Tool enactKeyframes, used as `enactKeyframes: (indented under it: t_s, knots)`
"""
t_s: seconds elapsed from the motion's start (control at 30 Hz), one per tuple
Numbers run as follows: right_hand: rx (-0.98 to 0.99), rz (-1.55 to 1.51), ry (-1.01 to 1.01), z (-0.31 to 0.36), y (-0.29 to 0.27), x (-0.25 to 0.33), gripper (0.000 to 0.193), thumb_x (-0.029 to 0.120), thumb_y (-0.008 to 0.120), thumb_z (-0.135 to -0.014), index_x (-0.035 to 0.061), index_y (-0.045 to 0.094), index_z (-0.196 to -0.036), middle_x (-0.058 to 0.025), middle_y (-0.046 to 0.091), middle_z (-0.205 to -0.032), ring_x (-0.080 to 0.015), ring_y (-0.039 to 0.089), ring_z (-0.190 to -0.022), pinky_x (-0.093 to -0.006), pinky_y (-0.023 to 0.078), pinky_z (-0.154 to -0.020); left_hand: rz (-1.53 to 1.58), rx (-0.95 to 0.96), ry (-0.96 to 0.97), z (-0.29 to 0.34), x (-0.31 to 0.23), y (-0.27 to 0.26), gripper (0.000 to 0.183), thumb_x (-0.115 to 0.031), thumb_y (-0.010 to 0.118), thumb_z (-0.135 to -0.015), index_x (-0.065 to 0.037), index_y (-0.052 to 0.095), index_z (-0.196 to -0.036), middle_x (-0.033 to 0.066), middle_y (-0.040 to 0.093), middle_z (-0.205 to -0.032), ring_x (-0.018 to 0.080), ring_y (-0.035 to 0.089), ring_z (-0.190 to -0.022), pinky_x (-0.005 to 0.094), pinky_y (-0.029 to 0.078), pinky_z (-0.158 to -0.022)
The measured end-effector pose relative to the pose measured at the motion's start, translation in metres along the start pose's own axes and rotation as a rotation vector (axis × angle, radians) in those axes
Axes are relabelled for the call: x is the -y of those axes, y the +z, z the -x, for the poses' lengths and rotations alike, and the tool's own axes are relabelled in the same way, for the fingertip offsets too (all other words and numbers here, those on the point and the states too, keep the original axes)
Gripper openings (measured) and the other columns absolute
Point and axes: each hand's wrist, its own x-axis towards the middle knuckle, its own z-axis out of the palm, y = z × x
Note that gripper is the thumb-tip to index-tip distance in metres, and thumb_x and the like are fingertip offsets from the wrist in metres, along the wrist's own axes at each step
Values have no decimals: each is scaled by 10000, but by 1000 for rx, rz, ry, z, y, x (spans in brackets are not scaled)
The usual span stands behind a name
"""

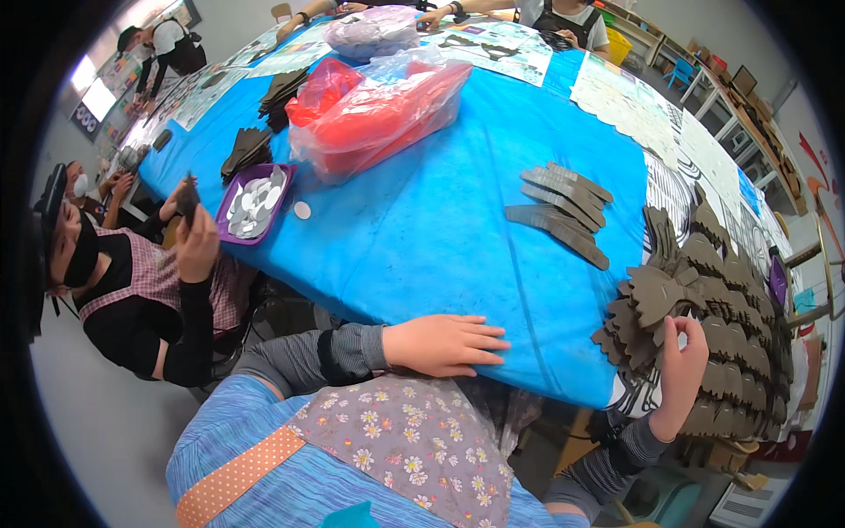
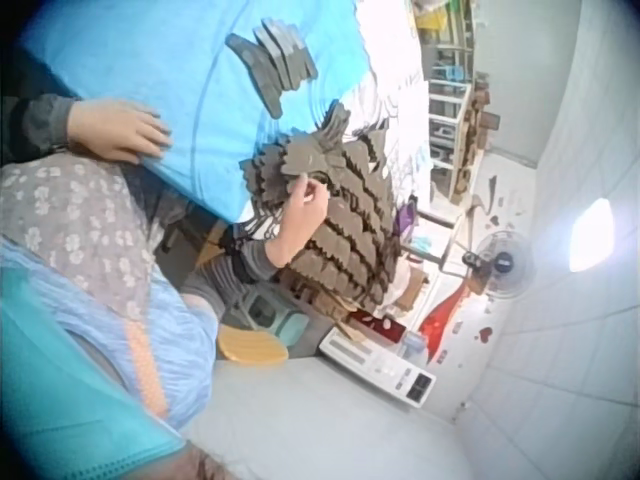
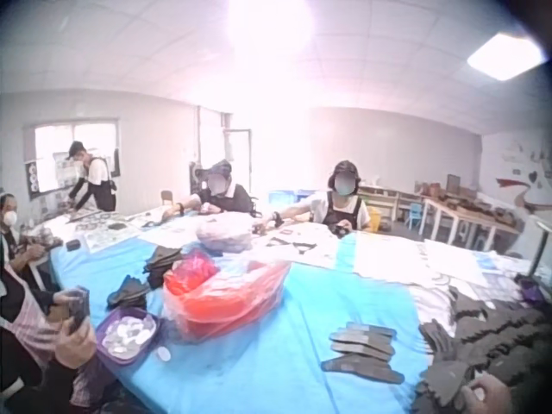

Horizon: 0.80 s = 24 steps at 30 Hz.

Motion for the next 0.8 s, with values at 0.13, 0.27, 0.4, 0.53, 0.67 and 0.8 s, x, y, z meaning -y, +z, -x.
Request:
enactKeyframes:
  t_s: [0.13,0.27,0.4,0.53,0.67,0.8]
  knots:
    - [-59,-156,-20,12,13,55,168,152,666,-970,-12,629,-958,-18,615,-841,-103,569,-830,-255,454,-771,424,-48,-118,16,-9,-14,338,-179,680,-946,-59,641,-1260,140,653,-1288,314,609,-1214,448,476,-1057]
    - [103,-350,-219,29,67,99,140,119,696,-926,-11,667,-969,-54,675,-860,-126,619,-783,-281,470,-656,467,-264,-264,48,-17,-28,209,-95,712,-914,-37,711,-1114,118,725,-1086,305,689,-999,399,545,-907]
    - [337,-159,-321,47,106,108,205,184,718,-900,19,696,-1019,-122,722,-975,-268,669,-829,-347,513,-698,367,-421,-252,63,-26,-39,155,-77,745,-873,-48,740,-1025,97,732,-958,294,699,-883,385,554,-808]
    - [470,-29,-368,45,118,119,252,232,717,-898,25,700,-1042,-143,720,-1023,-328,674,-889,-398,526,-754,216,-480,-261,72,-27,-57,148,-59,763,-841,-57,748,-989,87,729,-888,275,706,-823,386,573,-785]
    - [440,-34,-366,46,119,126,270,254,708,-902,29,699,-1051,-143,720,-1031,-337,670,-906,-411,525,-785,114,-518,-296,74,-27,-68,149,-47,771,-824,-58,747,-971,90,729,-872,274,710,-817,378,579,-786]
    - [509,-39,-414,48,128,121,251,247,698,-908,37,702,-1046,-142,720,-1018,-341,669,-933,-421,524,-799,-22,-579,-377,71,-24,-77,217,-77,754,-850,-47,709,-1059,132,717,-981,310,692,-905,388,560,-780]
